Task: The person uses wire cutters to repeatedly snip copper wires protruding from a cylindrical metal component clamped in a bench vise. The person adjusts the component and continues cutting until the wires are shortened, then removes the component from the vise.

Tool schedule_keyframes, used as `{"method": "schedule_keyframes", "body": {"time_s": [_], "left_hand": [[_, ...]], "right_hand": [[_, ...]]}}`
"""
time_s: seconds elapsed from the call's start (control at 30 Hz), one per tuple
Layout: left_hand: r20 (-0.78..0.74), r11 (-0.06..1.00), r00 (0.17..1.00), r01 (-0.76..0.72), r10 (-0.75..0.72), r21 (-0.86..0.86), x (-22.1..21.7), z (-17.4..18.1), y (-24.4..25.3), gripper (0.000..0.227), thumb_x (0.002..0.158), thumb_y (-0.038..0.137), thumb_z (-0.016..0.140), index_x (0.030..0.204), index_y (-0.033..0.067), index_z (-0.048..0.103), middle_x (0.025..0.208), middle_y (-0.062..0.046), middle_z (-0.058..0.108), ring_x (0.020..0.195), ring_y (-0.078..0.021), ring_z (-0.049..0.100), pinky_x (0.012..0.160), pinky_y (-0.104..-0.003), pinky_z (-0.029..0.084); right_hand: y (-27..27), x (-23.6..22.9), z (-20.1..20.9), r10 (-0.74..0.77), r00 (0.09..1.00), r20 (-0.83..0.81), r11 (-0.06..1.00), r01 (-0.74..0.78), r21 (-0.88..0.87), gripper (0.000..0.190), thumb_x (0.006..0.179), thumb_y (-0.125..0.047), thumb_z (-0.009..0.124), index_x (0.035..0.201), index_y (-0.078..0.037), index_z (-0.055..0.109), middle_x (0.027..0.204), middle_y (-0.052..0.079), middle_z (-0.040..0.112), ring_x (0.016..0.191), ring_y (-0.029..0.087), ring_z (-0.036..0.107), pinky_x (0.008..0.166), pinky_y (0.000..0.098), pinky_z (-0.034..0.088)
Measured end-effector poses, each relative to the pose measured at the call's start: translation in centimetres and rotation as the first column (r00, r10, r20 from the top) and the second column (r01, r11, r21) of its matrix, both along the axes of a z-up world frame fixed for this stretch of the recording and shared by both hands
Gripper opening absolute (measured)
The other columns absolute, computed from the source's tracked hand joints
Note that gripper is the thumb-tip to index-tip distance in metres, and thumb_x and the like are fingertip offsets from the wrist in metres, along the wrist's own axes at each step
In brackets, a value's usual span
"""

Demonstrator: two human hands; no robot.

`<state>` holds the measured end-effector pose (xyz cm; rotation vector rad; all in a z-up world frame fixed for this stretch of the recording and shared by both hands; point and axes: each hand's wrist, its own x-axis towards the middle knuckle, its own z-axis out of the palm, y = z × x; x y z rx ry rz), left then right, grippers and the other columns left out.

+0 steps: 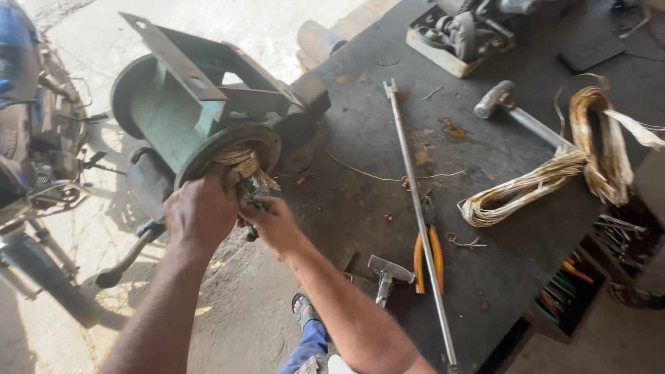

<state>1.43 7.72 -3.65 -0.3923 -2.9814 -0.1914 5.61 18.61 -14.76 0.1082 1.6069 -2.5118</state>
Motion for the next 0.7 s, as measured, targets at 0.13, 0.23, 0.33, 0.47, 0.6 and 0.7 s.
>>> {"method": "schedule_keyframes", "body": {"time_s": [0.13,0.23,0.33,0.47,0.6,0.7], "left_hand": [[-0.117,0.993,0.993,0.036,-0.023,0.115,0.2,-0.6,-0.5,0.034,0.103,0.039,0.053,0.117,0.0137,0.071,0.087,-0.021,0.074,0.085,-0.0437,0.072,0.077,-0.057,0.055],[-0.099,0.996,0.995,0.016,-0.007,0.088,-0.1,-1.1,-0.5,0.035,0.102,0.041,0.054,0.117,0.0148,0.072,0.090,-0.020,0.075,0.089,-0.0426,0.072,0.079,-0.056,0.055],[-0.061,0.999,0.998,-0.008,0.011,0.043,-0.6,-1.2,-0.2,0.035,0.103,0.041,0.054,0.116,0.0151,0.072,0.092,-0.020,0.075,0.091,-0.0427,0.072,0.082,-0.056,0.055],[-0.030,0.999,0.999,-0.040,0.041,0.030,-0.3,-0.9,-0.3,0.036,0.106,0.043,0.052,0.113,0.0138,0.073,0.091,-0.021,0.076,0.091,-0.0429,0.072,0.084,-0.056,0.055],[0.006,0.997,0.999,-0.049,0.048,0.052,-0.1,-0.8,-0.2,0.036,0.106,0.041,0.052,0.114,0.0121,0.071,0.089,-0.021,0.076,0.089,-0.0435,0.073,0.085,-0.057,0.055],[-0.078,1.000,0.997,0.008,-0.006,0.025,0.0,-0.4,-0.1,0.034,0.102,0.037,0.053,0.120,0.0140,0.070,0.090,-0.022,0.075,0.088,-0.0443,0.072,0.079,-0.058,0.054]], "right_hand": [[-0.4,0.6,0.5,-0.046,0.997,0.058,0.994,0.052,-0.099,0.024,0.097,-0.012,0.064,0.118,-0.001,0.060,0.102,0.011,0.069,0.096,0.021,0.068,0.071,0.0385,0.057],[0.2,0.7,0.8,0.013,0.986,0.166,0.988,0.013,-0.155,0.029,0.096,-0.009,0.061,0.124,-0.007,0.057,0.104,0.009,0.068,0.098,0.022,0.068,0.076,0.0394,0.057],[0.6,-0.5,0.6,0.142,0.967,0.210,0.983,-0.112,-0.147,0.024,0.101,-0.015,0.057,0.119,-0.002,0.064,0.100,0.010,0.070,0.092,0.022,0.068,0.075,0.0397,0.057],[0.2,-2.1,-1.1,0.154,0.973,0.170,0.988,-0.154,-0.009,0.024,0.106,-0.018,0.055,0.114,0.001,0.066,0.096,0.012,0.069,0.086,0.020,0.067,0.073,0.0385,0.055],[-1.2,-1.7,-2.8,0.108,0.994,-0.004,0.985,-0.108,-0.134,0.025,0.113,-0.019,0.055,0.110,0.004,0.064,0.093,0.011,0.063,0.078,0.018,0.062,0.071,0.0363,0.057],[-1.5,-1.4,-2.7,0.124,0.992,0.020,0.989,-0.122,-0.085,0.019,0.107,-0.016,0.056,0.106,0.001,0.063,0.089,0.010,0.064,0.074,0.015,0.061,0.064,0.0320,0.054]]}}
